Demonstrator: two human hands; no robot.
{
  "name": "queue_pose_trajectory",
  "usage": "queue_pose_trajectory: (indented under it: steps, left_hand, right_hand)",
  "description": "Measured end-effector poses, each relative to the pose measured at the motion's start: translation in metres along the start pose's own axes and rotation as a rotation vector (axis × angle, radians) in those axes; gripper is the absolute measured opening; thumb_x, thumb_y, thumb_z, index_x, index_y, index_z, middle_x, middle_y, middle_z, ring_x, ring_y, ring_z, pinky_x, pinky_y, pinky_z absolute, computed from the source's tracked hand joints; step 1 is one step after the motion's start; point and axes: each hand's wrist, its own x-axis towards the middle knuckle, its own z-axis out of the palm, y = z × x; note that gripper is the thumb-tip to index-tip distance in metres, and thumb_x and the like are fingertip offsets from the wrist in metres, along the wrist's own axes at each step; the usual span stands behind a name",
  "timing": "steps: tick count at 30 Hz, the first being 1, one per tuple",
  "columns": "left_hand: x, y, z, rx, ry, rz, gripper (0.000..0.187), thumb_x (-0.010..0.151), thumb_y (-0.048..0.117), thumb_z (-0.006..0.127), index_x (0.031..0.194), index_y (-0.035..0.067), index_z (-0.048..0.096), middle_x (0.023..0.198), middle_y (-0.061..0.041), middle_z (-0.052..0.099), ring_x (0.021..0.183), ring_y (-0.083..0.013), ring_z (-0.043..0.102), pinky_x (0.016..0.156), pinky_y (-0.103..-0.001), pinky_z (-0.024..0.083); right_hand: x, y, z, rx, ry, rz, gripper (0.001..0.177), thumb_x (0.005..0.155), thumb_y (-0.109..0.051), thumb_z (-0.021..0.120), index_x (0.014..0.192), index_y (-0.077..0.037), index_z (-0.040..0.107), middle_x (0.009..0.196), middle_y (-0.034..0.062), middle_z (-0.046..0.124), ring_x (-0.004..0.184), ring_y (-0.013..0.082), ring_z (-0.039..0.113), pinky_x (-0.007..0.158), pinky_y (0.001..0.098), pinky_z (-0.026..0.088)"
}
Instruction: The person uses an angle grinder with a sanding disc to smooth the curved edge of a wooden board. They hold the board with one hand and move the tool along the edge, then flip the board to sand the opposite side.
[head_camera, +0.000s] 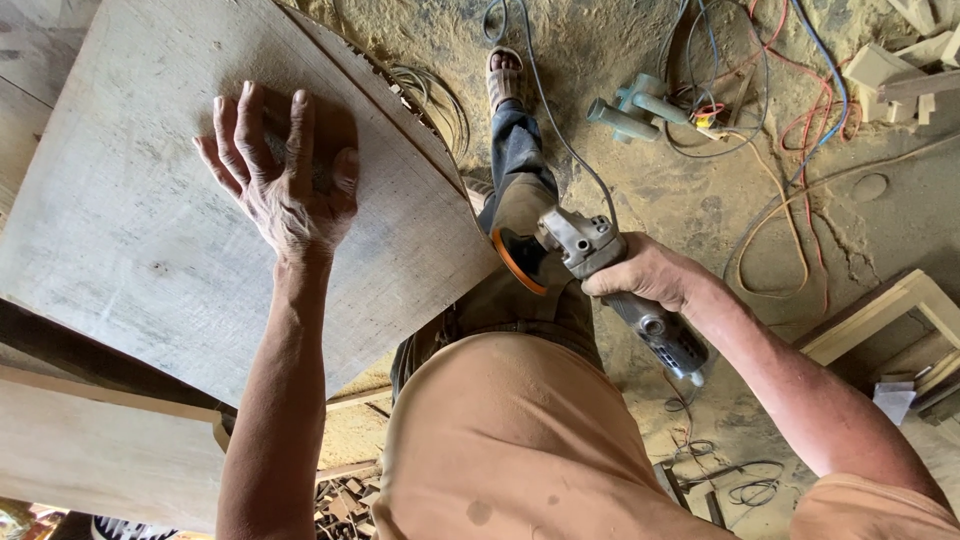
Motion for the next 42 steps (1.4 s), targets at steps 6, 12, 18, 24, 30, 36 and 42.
queue_pose_trajectory:
  steps: [6,12,18,24,30,36,42]
  left_hand:
    - [-0.001,0.0,0.001,0.013,-0.009,-0.011,0.057,0.106,0.058,0.053,0.14,0.017,0.072,0.153,-0.021,0.047,0.143,-0.0513,0.039,0.119,-0.071,0.022]
    - [-0.012,-0.018,0.013,0.038,-0.056,-0.039,0.057,0.103,0.06,0.057,0.151,0.028,0.056,0.159,-0.018,0.038,0.151,-0.0458,0.032,0.124,-0.075,0.018]
    - [-0.021,-0.029,0.027,0.114,-0.089,-0.061,0.067,0.102,0.057,0.08,0.155,0.036,0.045,0.165,-0.011,0.034,0.156,-0.0394,0.03,0.129,-0.077,0.015]
    - [-0.012,-0.008,0.01,0.036,-0.061,-0.085,0.053,0.106,0.06,0.059,0.15,0.03,0.057,0.16,-0.013,0.04,0.153,-0.0416,0.033,0.129,-0.071,0.015]
    - [-0.011,-0.006,0.008,0.033,-0.062,-0.086,0.053,0.107,0.061,0.056,0.149,0.029,0.058,0.158,-0.014,0.041,0.153,-0.0413,0.031,0.128,-0.072,0.016]
    - [-0.011,-0.008,0.009,0.023,-0.066,-0.08,0.052,0.107,0.059,0.058,0.149,0.029,0.06,0.159,-0.013,0.04,0.152,-0.0416,0.032,0.128,-0.071,0.015]
    - [-0.011,-0.007,0.007,0.043,-0.114,-0.108,0.056,0.107,0.062,0.063,0.153,0.031,0.056,0.163,-0.01,0.036,0.155,-0.041,0.032,0.13,-0.07,0.015]
  right_hand:
    - [-0.001,-0.006,0.013,0.018,0.039,0.0,0.025,0.066,0.0,0.078,0.09,-0.001,0.072,0.073,0.0122,0.063,0.067,0.0227,0.056,0.061,0.0365,0.047]
    - [-0.015,-0.008,0.015,-0.017,0.059,0.097,0.03,0.068,-0.001,0.074,0.098,0.005,0.072,0.078,0.0227,0.068,0.064,0.0323,0.062,0.055,0.0429,0.052]
    - [-0.002,0.005,0.005,-0.032,-0.032,0.028,0.029,0.07,-0.002,0.073,0.098,0.001,0.069,0.08,0.02,0.068,0.066,0.0332,0.062,0.059,0.047,0.054]
    - [0.001,0.013,0.005,0.008,0.002,0.0,0.024,0.069,0.002,0.074,0.092,0.001,0.071,0.076,0.0156,0.068,0.069,0.0291,0.064,0.065,0.0462,0.054]
    - [0.001,0.014,0.002,-0.004,0.024,0.011,0.024,0.07,0.005,0.075,0.094,0.002,0.07,0.078,0.0178,0.067,0.069,0.0326,0.066,0.067,0.0478,0.056]
    - [0.0,0.001,0.006,-0.038,0.033,-0.007,0.024,0.071,0.005,0.075,0.095,0.002,0.071,0.077,0.0167,0.068,0.068,0.0302,0.065,0.066,0.0454,0.055]
    - [-0.007,-0.003,0.006,-0.02,0.073,0.043,0.025,0.072,0.006,0.074,0.097,0.002,0.072,0.078,0.0176,0.066,0.07,0.0302,0.062,0.066,0.043,0.053]
